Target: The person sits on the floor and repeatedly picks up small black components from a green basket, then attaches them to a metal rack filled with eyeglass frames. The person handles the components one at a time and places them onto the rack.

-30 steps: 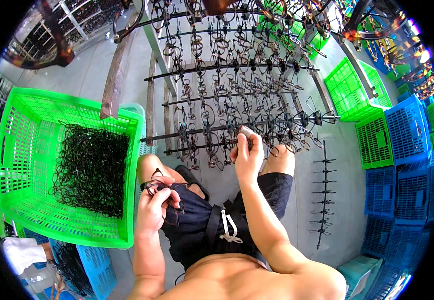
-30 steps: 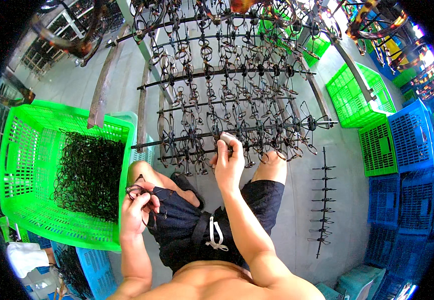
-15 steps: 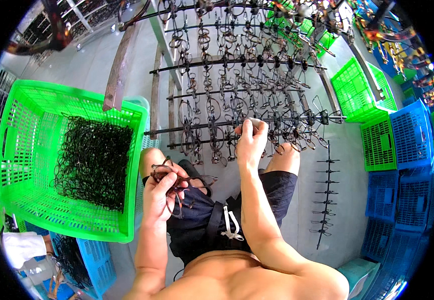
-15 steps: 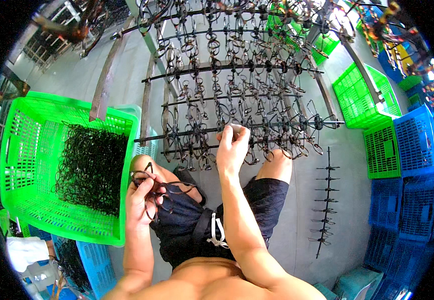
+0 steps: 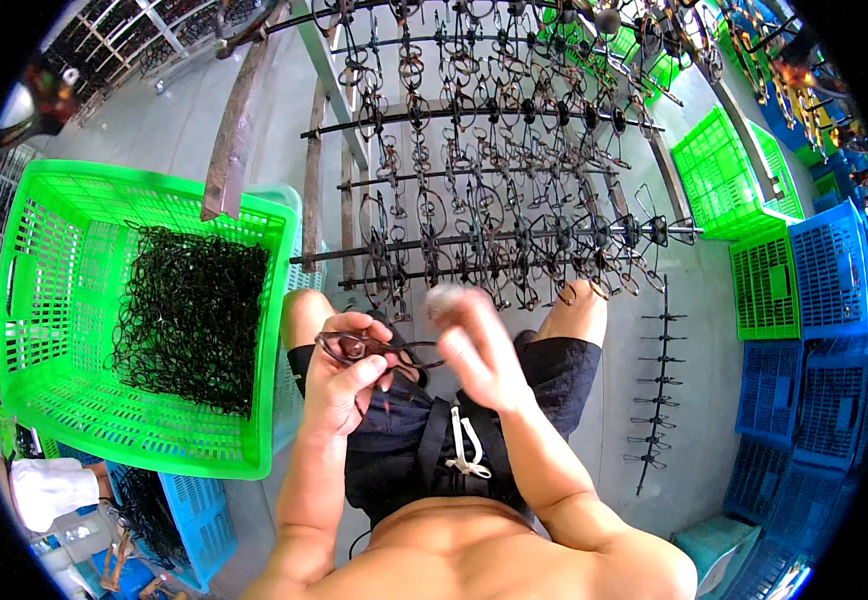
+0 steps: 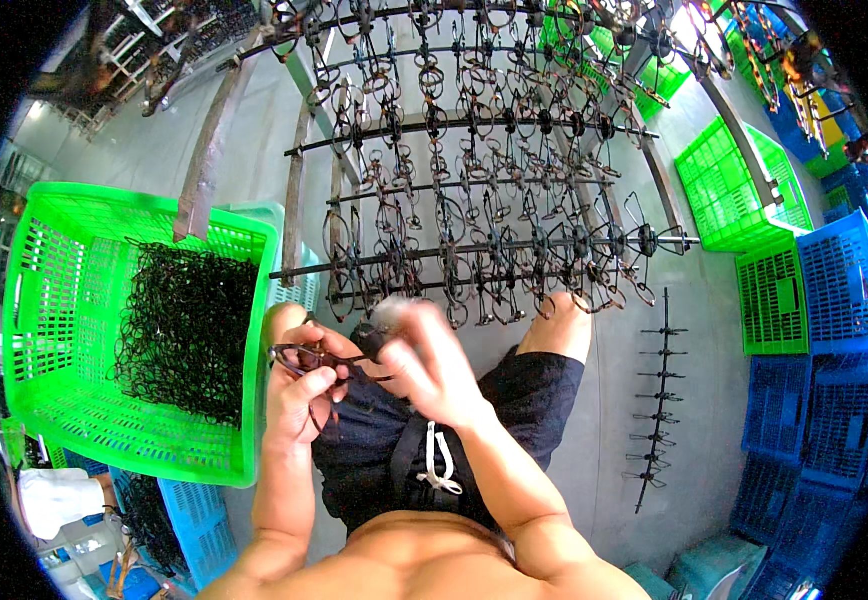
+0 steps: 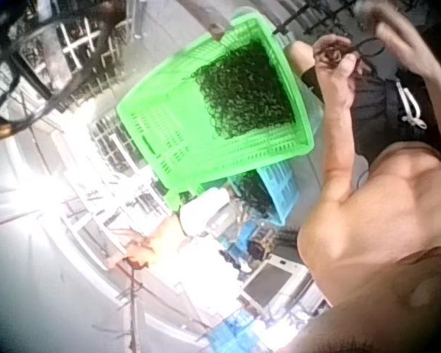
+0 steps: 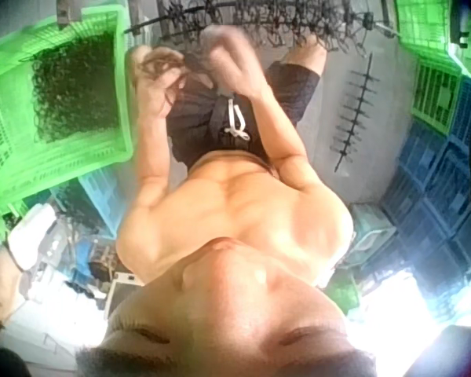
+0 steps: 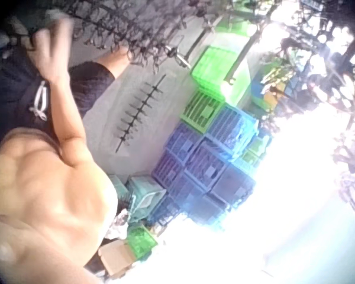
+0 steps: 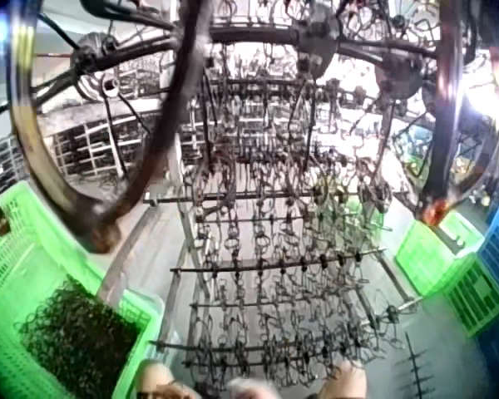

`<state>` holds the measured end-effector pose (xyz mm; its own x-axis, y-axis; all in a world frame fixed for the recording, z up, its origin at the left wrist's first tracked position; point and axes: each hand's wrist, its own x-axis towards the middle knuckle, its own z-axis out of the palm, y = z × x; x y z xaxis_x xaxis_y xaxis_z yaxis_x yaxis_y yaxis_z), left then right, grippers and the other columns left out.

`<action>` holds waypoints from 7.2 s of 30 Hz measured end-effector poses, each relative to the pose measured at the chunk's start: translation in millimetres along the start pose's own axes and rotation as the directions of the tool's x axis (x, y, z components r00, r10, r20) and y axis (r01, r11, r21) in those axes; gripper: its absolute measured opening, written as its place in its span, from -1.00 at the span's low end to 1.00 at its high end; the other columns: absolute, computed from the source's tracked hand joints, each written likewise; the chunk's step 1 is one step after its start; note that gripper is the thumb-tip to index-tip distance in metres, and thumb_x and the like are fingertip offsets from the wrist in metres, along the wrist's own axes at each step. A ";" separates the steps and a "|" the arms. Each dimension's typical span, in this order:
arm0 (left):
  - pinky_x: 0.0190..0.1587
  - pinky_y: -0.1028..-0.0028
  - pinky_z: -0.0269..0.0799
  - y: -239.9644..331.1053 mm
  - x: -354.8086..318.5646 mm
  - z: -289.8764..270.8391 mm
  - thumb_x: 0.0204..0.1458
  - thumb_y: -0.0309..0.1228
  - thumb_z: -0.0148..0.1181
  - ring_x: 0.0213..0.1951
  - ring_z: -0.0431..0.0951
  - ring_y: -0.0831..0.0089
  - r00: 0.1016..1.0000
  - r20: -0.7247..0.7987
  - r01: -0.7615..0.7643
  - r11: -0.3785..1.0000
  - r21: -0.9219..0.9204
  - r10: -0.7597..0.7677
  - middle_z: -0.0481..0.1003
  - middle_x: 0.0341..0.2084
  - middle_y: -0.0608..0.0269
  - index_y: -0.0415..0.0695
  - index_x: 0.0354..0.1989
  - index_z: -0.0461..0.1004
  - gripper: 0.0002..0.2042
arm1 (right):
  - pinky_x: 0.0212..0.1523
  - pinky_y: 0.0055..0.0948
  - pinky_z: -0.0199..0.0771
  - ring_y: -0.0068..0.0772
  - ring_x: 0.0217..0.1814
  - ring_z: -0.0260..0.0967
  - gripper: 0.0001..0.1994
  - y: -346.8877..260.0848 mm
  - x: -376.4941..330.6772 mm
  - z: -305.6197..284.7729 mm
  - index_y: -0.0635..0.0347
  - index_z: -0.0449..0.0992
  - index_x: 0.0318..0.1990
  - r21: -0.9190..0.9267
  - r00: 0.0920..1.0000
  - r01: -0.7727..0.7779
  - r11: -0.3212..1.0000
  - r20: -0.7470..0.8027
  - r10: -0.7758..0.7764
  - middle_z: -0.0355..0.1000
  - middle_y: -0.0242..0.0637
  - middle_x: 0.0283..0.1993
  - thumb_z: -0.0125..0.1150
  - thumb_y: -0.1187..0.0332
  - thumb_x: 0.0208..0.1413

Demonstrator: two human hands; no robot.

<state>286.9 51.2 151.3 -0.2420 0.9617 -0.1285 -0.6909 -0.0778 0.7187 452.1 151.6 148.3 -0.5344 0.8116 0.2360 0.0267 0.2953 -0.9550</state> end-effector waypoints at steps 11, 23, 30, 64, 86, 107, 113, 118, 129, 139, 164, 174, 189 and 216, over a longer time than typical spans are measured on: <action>-0.55 0.64 0.36 -1.8 -2.3 4.6 -0.09 -0.73 -0.01 -0.48 0.45 0.56 0.971 -0.092 0.228 0.746 0.626 -0.220 0.43 -0.38 0.20 -0.17 0.18 0.03 -0.41 | -0.43 -0.39 0.47 -0.13 -0.44 0.43 -0.83 15.2 -6.7 5.1 0.21 0.45 -0.26 -0.390 0.973 0.071 0.918 -0.176 -0.150 0.43 -0.17 -0.37 0.22 0.47 -0.04; -0.57 0.68 0.31 -9.4 -0.7 29.7 -0.07 -0.58 0.22 -0.60 0.40 0.65 0.994 -0.101 0.105 0.738 0.667 -0.050 0.44 -0.58 0.34 -0.24 -0.37 0.36 -0.85 | -0.28 -0.50 0.39 -0.40 -0.27 0.40 -0.50 5.1 -13.0 -40.6 0.10 0.19 0.14 0.601 0.990 -0.043 0.798 -0.084 0.117 0.31 -0.20 0.02 0.21 0.35 0.04; -0.50 0.68 0.33 -77.7 10.8 60.1 -0.02 -0.57 0.19 -0.50 0.40 0.71 0.994 0.007 -0.094 0.787 0.610 0.113 0.44 -0.49 0.33 -0.21 -0.29 0.35 -0.84 | -0.13 -0.53 0.35 -0.49 -0.15 0.35 -0.81 10.1 -43.1 14.4 0.23 0.23 -0.03 0.704 0.851 -0.084 0.705 -0.317 0.418 0.39 -0.24 -0.15 -0.19 0.43 0.25; -0.19 0.48 0.34 -42.2 6.3 3.4 0.11 -0.31 0.00 -0.21 0.37 0.42 0.988 0.052 0.150 0.988 -0.032 -0.149 0.33 -0.28 0.25 -0.09 -0.08 0.29 -0.76 | -0.29 -0.45 0.29 -0.51 -0.26 0.27 -0.72 48.2 33.6 -53.8 0.25 0.29 -0.09 -0.413 0.695 -0.251 0.876 -0.707 -0.134 0.34 -0.24 -0.26 0.09 0.32 0.11; -0.34 0.51 0.26 -52.7 6.3 21.6 -0.14 -0.60 0.14 -0.30 0.29 0.48 0.686 0.182 -0.412 0.170 0.895 0.704 0.25 -0.22 0.22 -0.23 -0.05 0.23 -0.59 | -0.69 -0.73 0.05 -0.77 -0.64 0.09 -0.90 8.1 -14.3 -33.3 0.15 0.38 -0.22 0.798 0.721 -0.237 0.555 -0.238 0.651 0.26 -0.53 -0.52 0.11 0.45 0.11; -0.44 0.67 0.28 -91.0 8.2 79.1 0.10 -0.51 0.02 -0.49 0.37 0.68 0.988 0.109 -0.001 0.710 0.704 -0.107 0.47 -0.50 0.33 -0.30 -0.18 0.42 -0.84 | -0.13 -0.48 0.39 -0.46 -0.18 0.38 -0.67 9.5 -52.8 -28.1 0.21 0.10 0.14 0.699 0.891 -0.027 0.715 -0.308 0.335 0.34 -0.18 -0.07 -0.17 0.40 0.24; -0.34 0.55 0.39 -97.3 13.9 67.7 -0.04 -0.71 0.00 -0.40 0.42 0.50 0.915 0.137 0.340 0.908 0.244 -0.379 0.36 -0.39 0.26 -0.18 -0.07 0.22 -0.66 | -0.75 -0.64 0.13 -0.65 -0.73 0.12 -0.84 49.4 -4.7 -95.8 0.19 0.33 -0.13 0.386 0.622 -0.075 0.919 -0.702 0.346 0.34 -0.36 -0.43 0.03 0.40 0.15; -0.28 0.45 0.44 -76.5 18.4 62.9 0.05 -0.61 -0.05 -0.22 0.48 0.35 0.884 0.092 0.429 0.875 0.225 -0.458 0.40 -0.25 0.15 -0.19 -0.08 0.28 -0.76 | -0.69 -0.62 0.17 -0.67 -0.68 0.19 -0.85 57.0 25.8 -114.4 0.21 0.40 -0.20 0.343 0.586 -0.245 0.907 -0.693 0.420 0.38 -0.42 -0.48 0.11 0.38 0.11; -0.46 0.70 0.12 -67.6 29.3 50.3 0.11 -0.38 -0.24 -0.53 0.12 0.72 0.925 0.121 0.265 0.837 0.479 -0.361 0.13 -0.56 0.50 -0.23 0.12 0.21 -0.61 | -0.50 -0.67 0.23 -0.69 -0.52 0.24 -0.90 82.6 40.3 -118.4 0.22 0.35 -0.30 0.411 0.607 -0.155 0.899 -0.678 0.414 0.41 -0.38 -0.43 0.09 0.39 0.12; -0.41 0.69 0.29 -61.1 39.7 50.9 -0.04 -0.56 0.22 -0.50 0.31 0.75 0.937 0.144 0.120 0.684 0.720 -0.317 0.38 -0.56 0.48 -0.23 -0.30 0.40 -0.85 | -0.31 -0.40 0.35 -0.36 -0.26 0.33 -0.77 87.0 23.2 -121.4 0.19 0.39 -0.13 -0.381 0.676 -0.313 0.870 -0.733 -0.078 0.40 -0.17 -0.22 0.13 0.33 0.08; 0.23 0.03 -0.02 59.3 -6.8 -387.8 0.02 -0.09 -0.03 0.27 -0.05 -0.11 0.333 -0.926 0.906 0.210 0.366 0.176 -0.13 0.29 -0.07 -0.09 0.33 -0.21 -0.25 | -0.87 -0.59 -0.04 -0.67 -0.84 0.00 -0.89 65.6 52.0 -165.9 0.20 0.25 -0.27 0.334 0.486 -0.237 0.912 -0.772 0.409 0.42 -0.28 -0.46 -0.05 0.36 0.17; -0.02 0.08 0.33 42.9 5.4 -342.0 0.05 -0.32 0.08 0.00 0.34 -0.09 0.624 -0.711 0.766 -0.076 0.638 0.325 0.32 0.00 -0.19 -0.14 0.21 0.08 -0.45 | -0.90 -0.63 -0.09 -0.67 -0.87 -0.01 -0.78 90.7 51.0 -165.0 0.15 0.27 -0.30 0.349 0.441 -0.018 0.937 -0.838 0.321 0.36 -0.33 -0.51 0.16 0.27 0.08; -0.62 0.60 0.23 121.2 -8.4 -157.1 0.01 -0.40 0.13 -0.68 0.30 0.60 0.727 -0.534 -0.366 0.902 0.231 0.431 0.35 -0.70 0.38 -0.18 -0.28 0.40 -0.84 | -0.13 -0.34 0.30 -0.28 -0.21 0.28 -0.69 17.1 24.3 -71.2 0.29 0.35 -0.09 -0.457 0.725 -0.179 0.871 -0.659 -0.197 0.31 -0.18 -0.17 0.12 0.28 0.10; -0.58 0.59 0.37 -26.6 7.4 39.2 -0.07 -0.50 0.11 -0.51 0.49 0.51 0.974 -0.228 0.038 0.980 0.194 0.008 0.47 -0.45 0.18 -0.11 -0.23 0.33 -0.80 | -0.25 -0.52 0.42 -0.60 -0.33 0.39 -0.76 7.4 -22.1 -56.8 0.27 0.47 -0.13 0.164 0.935 -0.285 0.944 0.265 0.236 0.51 -0.25 -0.37 0.15 0.33 0.09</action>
<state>330.2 70.6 158.1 -0.3962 0.8759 -0.2753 -0.5543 0.0109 0.8322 512.1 164.5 146.3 -0.7174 0.6947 -0.0522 0.0387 -0.0351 -0.9986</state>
